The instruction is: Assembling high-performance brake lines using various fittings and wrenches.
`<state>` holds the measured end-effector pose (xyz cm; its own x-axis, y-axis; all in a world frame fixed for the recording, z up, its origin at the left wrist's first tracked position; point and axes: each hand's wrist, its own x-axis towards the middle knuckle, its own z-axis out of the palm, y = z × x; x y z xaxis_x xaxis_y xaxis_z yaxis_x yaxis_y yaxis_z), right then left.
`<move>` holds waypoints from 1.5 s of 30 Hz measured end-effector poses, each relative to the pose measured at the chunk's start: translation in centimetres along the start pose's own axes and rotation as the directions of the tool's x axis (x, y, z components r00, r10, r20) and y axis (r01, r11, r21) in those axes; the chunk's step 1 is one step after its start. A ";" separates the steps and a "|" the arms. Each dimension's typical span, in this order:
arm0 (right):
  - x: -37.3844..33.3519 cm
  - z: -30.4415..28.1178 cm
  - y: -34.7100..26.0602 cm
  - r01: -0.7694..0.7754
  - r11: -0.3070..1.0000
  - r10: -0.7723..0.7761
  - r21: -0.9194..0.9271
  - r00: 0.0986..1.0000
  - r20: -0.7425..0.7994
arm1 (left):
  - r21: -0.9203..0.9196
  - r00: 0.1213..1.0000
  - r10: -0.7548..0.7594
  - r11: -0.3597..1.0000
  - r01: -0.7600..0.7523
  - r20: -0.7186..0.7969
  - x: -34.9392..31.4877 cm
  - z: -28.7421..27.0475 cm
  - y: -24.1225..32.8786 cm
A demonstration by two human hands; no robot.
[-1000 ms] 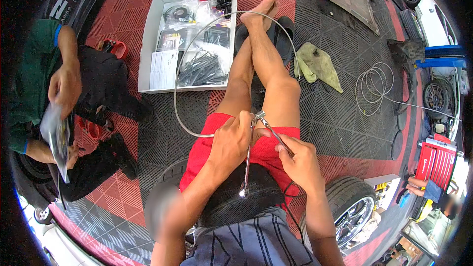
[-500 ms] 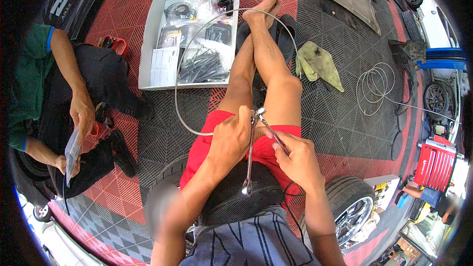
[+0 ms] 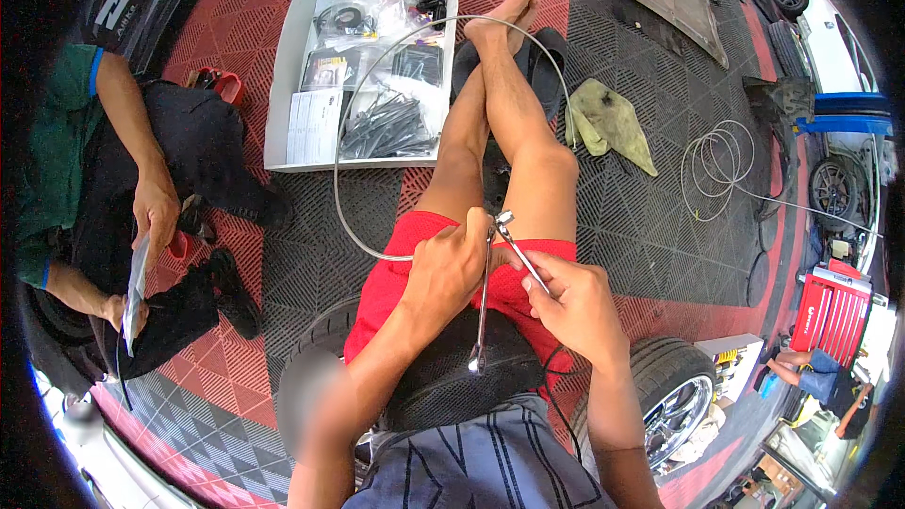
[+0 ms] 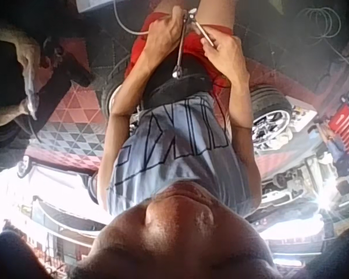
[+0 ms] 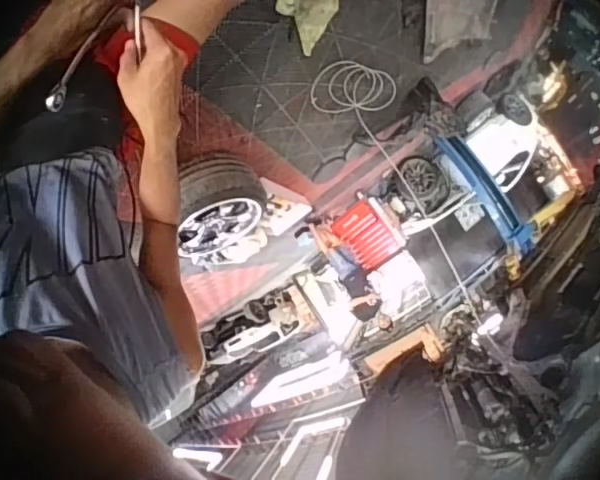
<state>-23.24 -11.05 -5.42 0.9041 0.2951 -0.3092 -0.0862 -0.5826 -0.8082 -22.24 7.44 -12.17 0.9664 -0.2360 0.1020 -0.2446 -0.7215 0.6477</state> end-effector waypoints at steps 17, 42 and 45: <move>-1.0 -1.3 0.8 0.024 0.981 -0.053 -0.194 0.988 -0.147 | -0.054 0.996 -0.032 0.998 0.028 -0.078 0.6 -0.5 -0.2; 0.8 -3.1 -3.1 -0.319 0.948 0.307 -0.016 0.899 0.312 | -0.007 0.998 -0.024 1.000 0.023 -0.064 0.4 0.8 0.3; 1.0 -2.1 -2.5 -0.087 0.977 0.128 -0.195 0.970 0.207 | -0.004 0.998 -0.034 0.999 0.034 -0.045 0.3 1.0 0.3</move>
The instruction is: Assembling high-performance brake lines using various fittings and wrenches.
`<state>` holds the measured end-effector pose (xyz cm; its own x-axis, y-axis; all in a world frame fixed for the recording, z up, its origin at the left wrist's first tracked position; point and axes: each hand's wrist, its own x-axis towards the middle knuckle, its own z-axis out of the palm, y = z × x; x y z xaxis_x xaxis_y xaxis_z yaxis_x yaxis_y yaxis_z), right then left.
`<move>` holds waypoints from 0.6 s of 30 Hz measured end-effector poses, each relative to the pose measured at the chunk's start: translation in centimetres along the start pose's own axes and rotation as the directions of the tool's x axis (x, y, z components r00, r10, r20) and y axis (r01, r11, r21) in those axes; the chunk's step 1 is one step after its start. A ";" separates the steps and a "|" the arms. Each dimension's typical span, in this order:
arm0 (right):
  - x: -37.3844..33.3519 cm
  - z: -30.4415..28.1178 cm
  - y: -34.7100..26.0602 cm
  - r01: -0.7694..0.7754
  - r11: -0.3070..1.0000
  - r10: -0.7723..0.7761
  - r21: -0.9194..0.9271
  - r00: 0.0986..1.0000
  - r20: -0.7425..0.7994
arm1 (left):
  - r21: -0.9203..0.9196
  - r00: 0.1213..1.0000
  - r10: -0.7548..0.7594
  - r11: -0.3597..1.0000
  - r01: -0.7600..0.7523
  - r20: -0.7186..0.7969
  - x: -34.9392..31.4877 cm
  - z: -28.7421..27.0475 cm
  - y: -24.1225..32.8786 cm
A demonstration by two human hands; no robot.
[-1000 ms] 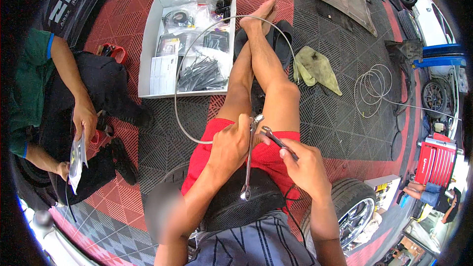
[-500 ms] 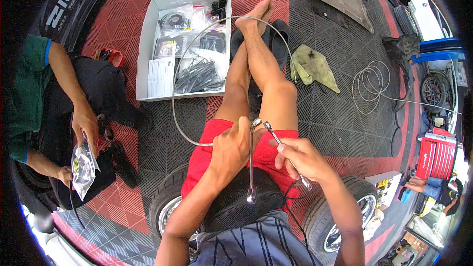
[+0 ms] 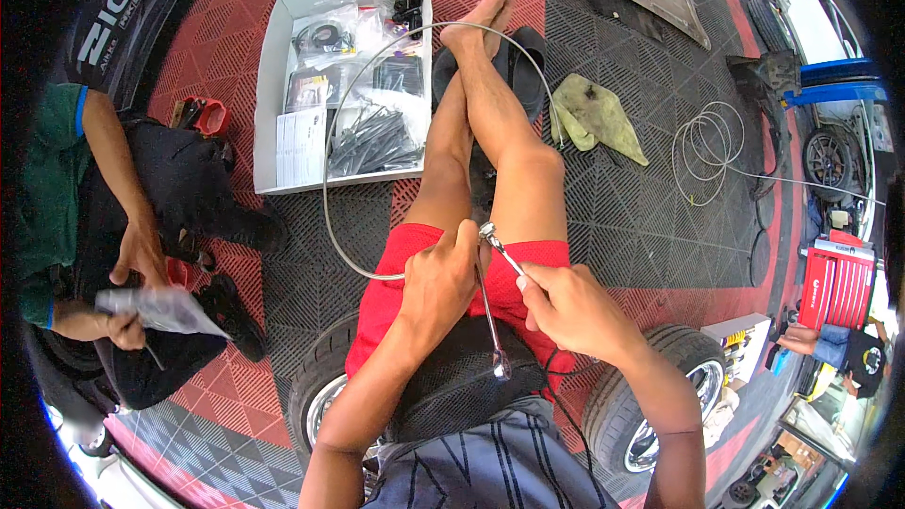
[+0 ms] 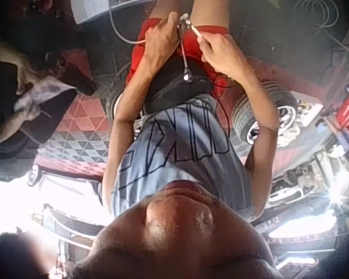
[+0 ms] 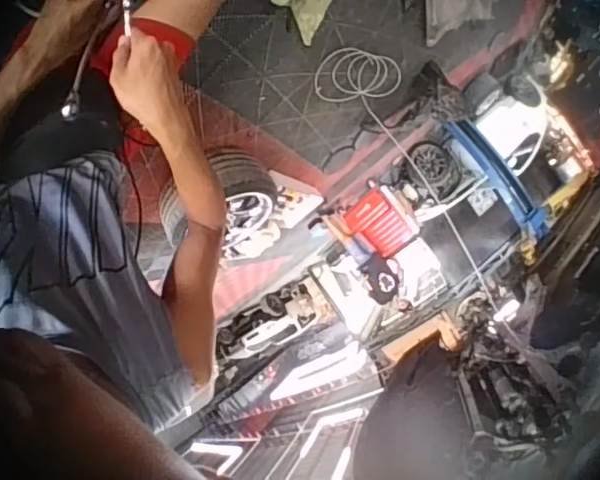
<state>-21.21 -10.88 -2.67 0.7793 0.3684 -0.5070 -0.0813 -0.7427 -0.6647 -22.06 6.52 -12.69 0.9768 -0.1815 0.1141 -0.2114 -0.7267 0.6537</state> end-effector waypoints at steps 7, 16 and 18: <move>0.8 0.8 -0.1 0.087 0.964 -0.098 -0.251 0.995 -0.032 | 0.023 1.000 -0.017 1.000 0.017 -0.004 0.1 0.0 -0.4; 1.4 0.7 -2.1 0.070 0.960 -0.066 -0.271 0.998 0.023 | 0.030 0.996 -0.093 0.995 0.093 -0.004 0.2 0.0 -0.4; 1.5 0.8 -2.5 0.054 0.947 -0.054 -0.317 0.998 0.006 | 0.033 0.996 -0.088 0.996 0.088 -0.010 0.2 -0.1 -0.3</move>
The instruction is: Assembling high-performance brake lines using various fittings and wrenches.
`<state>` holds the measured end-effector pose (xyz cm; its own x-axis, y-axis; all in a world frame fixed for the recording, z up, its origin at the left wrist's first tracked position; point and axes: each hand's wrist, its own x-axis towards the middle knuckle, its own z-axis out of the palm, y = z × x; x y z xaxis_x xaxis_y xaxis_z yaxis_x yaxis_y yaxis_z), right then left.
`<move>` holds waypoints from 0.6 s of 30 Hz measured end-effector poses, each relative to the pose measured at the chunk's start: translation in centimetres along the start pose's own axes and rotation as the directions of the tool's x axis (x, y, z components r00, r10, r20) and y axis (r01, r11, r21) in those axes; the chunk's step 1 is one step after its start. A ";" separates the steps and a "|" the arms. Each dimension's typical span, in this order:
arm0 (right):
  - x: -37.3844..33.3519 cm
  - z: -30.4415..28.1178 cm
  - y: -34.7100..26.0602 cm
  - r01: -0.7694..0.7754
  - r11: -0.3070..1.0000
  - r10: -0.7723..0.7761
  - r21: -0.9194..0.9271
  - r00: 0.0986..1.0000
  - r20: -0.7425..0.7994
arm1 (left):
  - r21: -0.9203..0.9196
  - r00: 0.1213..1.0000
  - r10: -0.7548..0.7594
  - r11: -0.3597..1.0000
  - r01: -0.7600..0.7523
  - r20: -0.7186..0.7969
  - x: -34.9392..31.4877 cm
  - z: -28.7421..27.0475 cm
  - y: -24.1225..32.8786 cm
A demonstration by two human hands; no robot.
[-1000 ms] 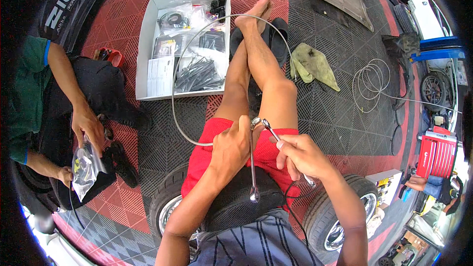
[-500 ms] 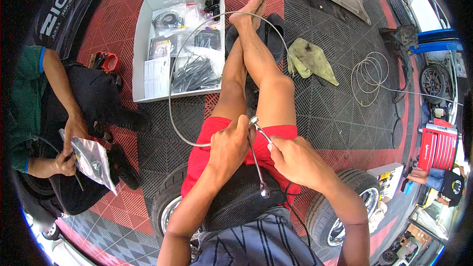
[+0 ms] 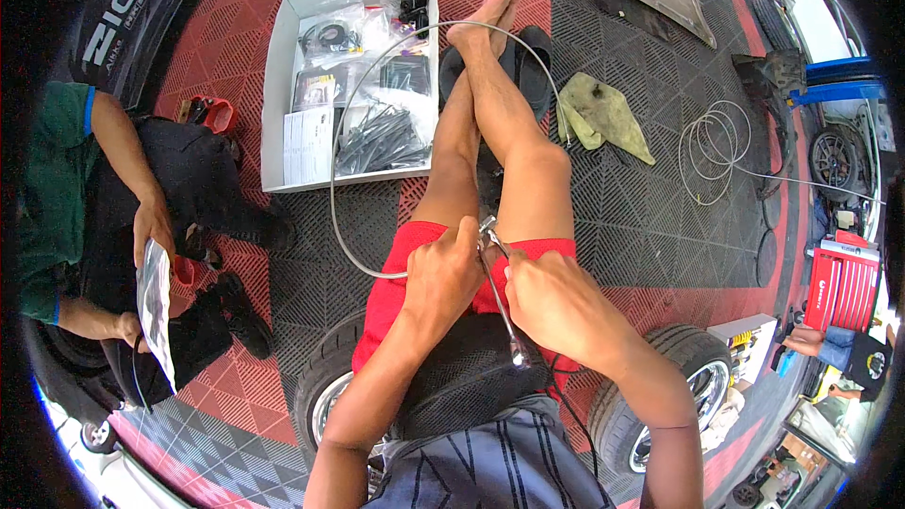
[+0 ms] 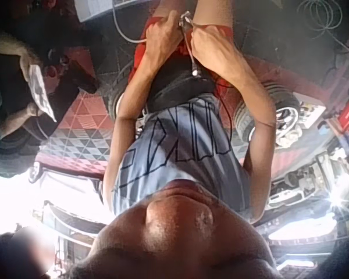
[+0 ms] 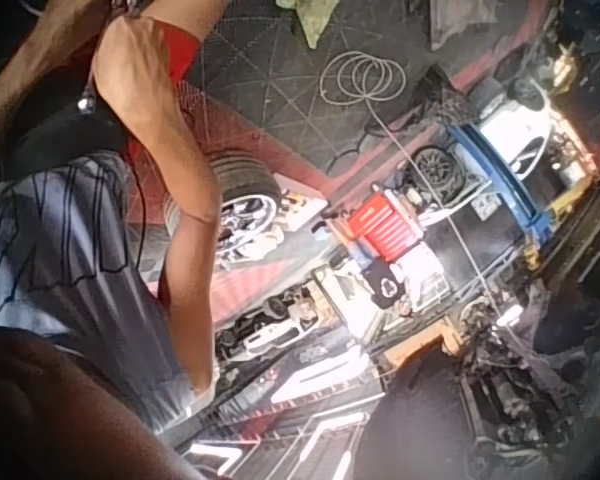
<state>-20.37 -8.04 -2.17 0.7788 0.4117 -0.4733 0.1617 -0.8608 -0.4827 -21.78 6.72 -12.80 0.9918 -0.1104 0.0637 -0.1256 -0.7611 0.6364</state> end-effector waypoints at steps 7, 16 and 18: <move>2.0 -2.9 -0.5 0.021 1.000 -0.021 0.003 0.990 0.138 | 0.051 0.997 0.071 0.996 -0.071 0.009 -0.4 0.1 -0.2; 5.5 -5.3 -1.1 0.003 0.992 0.055 -0.122 0.880 0.472 | 0.027 0.993 0.112 0.993 -0.111 -0.046 -0.3 0.5 -0.3; 4.9 -5.3 -1.1 0.045 0.992 0.008 -0.114 0.906 0.424 | 0.008 0.993 0.088 0.996 -0.088 -0.078 -0.4 0.4 -0.5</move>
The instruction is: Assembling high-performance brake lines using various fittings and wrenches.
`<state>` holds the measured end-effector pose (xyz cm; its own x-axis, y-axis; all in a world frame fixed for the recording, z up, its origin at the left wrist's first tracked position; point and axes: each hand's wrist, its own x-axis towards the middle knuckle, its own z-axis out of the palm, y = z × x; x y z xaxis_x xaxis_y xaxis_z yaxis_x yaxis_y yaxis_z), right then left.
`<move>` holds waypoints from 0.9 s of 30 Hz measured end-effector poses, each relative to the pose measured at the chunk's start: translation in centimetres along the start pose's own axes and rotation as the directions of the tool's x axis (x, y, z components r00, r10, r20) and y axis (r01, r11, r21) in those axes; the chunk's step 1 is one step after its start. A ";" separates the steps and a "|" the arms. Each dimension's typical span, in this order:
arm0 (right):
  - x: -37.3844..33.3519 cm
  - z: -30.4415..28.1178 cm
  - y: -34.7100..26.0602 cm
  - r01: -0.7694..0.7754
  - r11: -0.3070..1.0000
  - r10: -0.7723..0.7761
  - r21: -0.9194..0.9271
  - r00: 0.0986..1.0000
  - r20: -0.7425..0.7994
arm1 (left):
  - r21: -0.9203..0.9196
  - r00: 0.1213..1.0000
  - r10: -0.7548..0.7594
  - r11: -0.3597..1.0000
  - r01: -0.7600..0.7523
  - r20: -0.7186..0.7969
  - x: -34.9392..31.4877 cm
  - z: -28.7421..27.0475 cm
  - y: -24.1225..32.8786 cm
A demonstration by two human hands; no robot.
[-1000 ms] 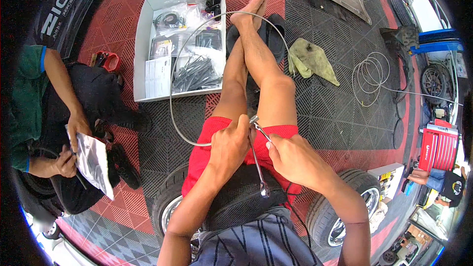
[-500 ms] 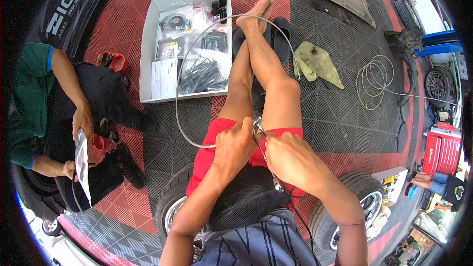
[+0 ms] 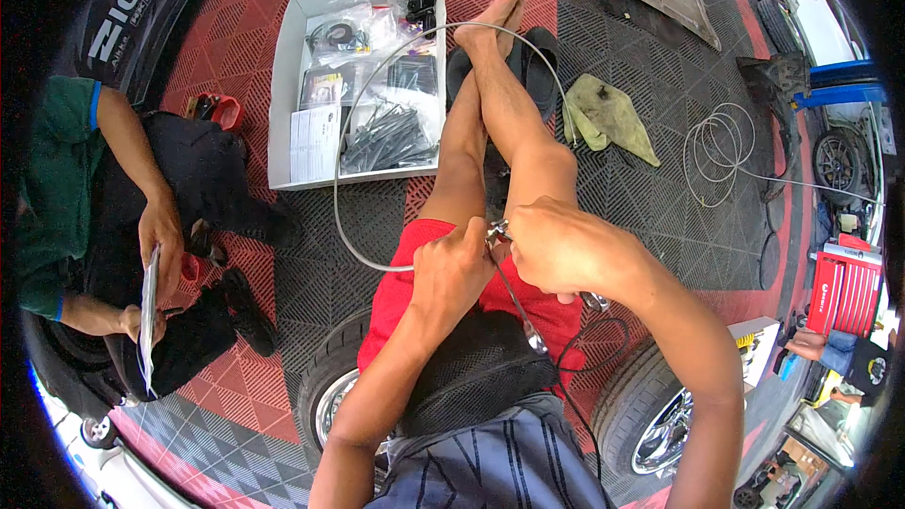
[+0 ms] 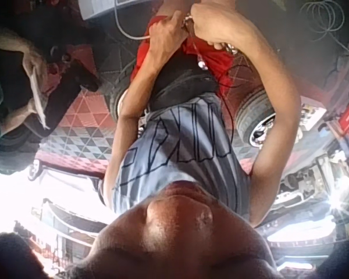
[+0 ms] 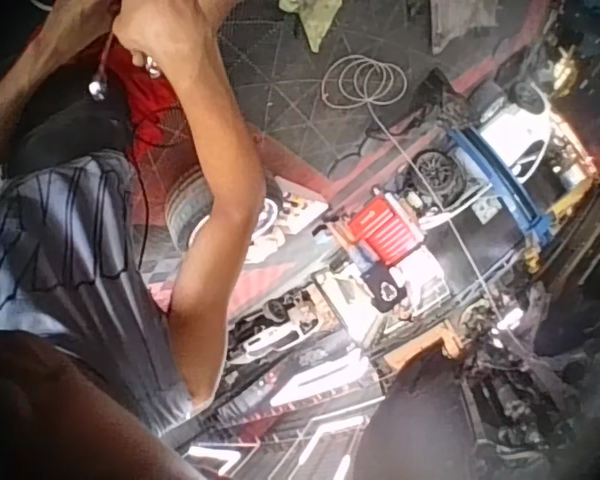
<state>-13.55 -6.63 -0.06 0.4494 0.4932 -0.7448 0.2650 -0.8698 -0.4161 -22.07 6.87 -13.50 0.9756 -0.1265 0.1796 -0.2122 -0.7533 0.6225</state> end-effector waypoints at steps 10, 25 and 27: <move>-0.2 0.5 -0.3 -0.020 0.999 0.022 0.044 0.999 -0.049 | 0.001 0.998 0.000 1.000 0.000 0.057 0.4 -0.5 0.3; 0.1 8.4 4.7 0.115 0.979 -0.039 0.166 0.915 -0.401 | -0.265 0.984 0.053 0.964 -0.006 0.172 2.3 0.6 3.4; 0.6 9.4 3.9 -0.001 0.999 0.022 0.043 0.882 -0.470 | -0.357 0.976 0.120 0.933 -0.048 0.183 3.7 1.9 4.5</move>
<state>-20.30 -9.85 -7.00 0.8032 0.4214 -0.4212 0.2271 -0.8701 -0.4374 -19.29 1.74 -11.50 0.9368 -0.3320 0.1105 -0.2648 -0.4662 0.8441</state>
